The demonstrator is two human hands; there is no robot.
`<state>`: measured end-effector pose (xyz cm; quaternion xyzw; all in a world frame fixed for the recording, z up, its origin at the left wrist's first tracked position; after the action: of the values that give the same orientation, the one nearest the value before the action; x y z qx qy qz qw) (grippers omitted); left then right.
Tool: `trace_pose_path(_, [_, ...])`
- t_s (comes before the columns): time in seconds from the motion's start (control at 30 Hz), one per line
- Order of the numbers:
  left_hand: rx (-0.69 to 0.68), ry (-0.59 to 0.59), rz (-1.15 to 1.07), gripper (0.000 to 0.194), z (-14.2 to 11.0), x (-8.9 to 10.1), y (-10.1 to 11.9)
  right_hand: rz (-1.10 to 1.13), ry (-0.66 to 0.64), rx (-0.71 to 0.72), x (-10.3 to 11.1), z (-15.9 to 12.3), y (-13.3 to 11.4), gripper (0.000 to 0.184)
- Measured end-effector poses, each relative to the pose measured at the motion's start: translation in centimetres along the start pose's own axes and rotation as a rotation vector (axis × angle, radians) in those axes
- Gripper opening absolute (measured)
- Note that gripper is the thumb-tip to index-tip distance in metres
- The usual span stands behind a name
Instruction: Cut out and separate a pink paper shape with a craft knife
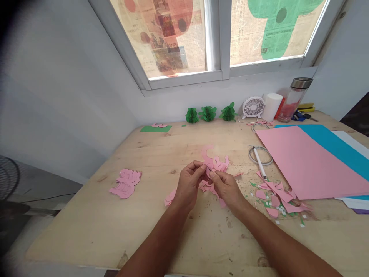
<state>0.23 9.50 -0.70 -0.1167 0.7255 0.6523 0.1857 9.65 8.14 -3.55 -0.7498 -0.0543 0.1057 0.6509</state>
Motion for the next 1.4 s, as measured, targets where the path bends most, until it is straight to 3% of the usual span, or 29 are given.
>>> trace_pose_path(1.4, [-0.004, 0.015, -0.012, 0.018, 0.04, 0.15, -0.06, -0.016, -0.016, 0.007, 0.02, 0.01, 0.03, 0.038])
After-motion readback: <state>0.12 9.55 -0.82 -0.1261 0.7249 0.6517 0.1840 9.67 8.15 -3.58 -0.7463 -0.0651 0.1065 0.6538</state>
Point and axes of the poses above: each hand's wrist, its own z-axis towards the middle knuckle, its own x-axis out of the back of the hand, y = z × x, the point moved 10 cm from there along z, towards the middle knuckle, and after that the axes turned 4 degrees about -y, right-handed, at the moved point
